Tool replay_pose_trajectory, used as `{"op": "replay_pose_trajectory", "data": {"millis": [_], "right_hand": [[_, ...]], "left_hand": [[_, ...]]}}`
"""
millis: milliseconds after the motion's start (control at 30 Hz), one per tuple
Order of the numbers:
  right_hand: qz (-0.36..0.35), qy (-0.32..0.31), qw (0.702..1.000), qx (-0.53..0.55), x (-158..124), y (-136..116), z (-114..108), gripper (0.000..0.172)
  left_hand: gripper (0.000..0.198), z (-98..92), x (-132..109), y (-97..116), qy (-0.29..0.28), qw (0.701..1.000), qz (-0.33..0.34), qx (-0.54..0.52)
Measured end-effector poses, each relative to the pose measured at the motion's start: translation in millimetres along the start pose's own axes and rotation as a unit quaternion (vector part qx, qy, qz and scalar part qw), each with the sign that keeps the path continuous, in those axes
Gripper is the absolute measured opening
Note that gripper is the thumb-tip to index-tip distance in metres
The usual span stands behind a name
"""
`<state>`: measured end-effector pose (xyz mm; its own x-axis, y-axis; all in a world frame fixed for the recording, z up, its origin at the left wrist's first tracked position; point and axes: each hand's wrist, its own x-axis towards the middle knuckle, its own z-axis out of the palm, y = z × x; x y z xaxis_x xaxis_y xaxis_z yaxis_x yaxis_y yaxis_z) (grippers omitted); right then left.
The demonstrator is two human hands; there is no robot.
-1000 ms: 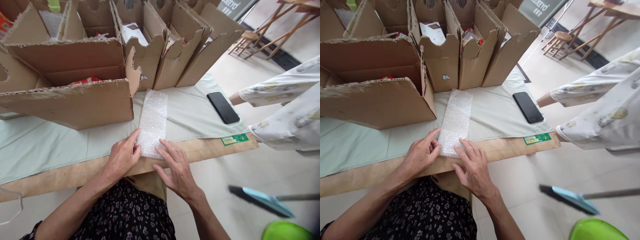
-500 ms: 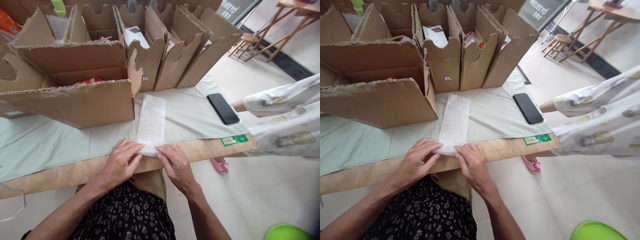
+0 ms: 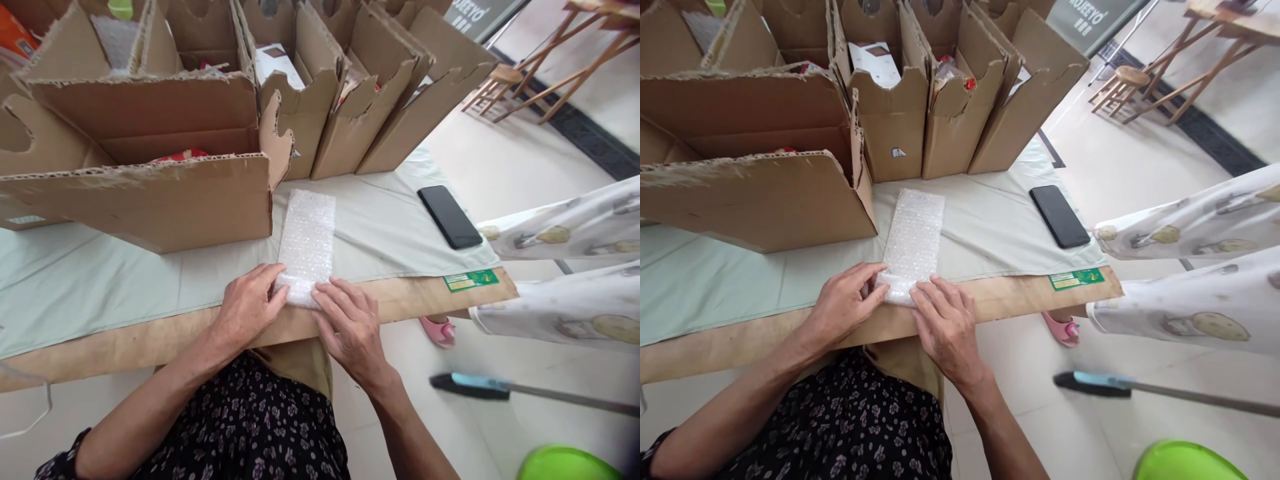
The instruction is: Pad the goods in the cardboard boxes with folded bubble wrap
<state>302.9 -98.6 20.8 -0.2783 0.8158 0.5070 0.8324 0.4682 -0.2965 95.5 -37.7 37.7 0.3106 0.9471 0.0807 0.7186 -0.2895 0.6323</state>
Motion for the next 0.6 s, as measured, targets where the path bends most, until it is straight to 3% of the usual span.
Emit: {"op": "replay_pose_trajectory", "data": {"millis": [100, 233, 367, 500, 600], "right_hand": [[0.004, -0.005, 0.999, 0.031, 5, 5, 3, 0.026], [0.018, -0.027, 0.993, 0.11, 8, 11, -4, 0.024], [0.057, -0.05, 0.985, 0.153, 6, 12, -8, 0.026], [0.076, 0.043, 0.994, 0.065, 1, 10, -5, 0.031], [0.039, 0.04, 0.998, 0.018, -4, 9, -1, 0.035]], "left_hand": [[0.03, -0.2, -11, -3, 0.051, 0.995, 0.08, 0.015], [0.026, -7.9, -24, -3, 0.012, 0.986, 0.169, -0.011], [0.024, -9.0, -20, 0, 0.0, 0.99, 0.134, -0.042], [0.025, -0.1, -3, -2, 0.017, 0.995, 0.096, 0.005], [0.025, 6.5, 6, -5, 0.021, 0.995, 0.083, 0.042]]}}
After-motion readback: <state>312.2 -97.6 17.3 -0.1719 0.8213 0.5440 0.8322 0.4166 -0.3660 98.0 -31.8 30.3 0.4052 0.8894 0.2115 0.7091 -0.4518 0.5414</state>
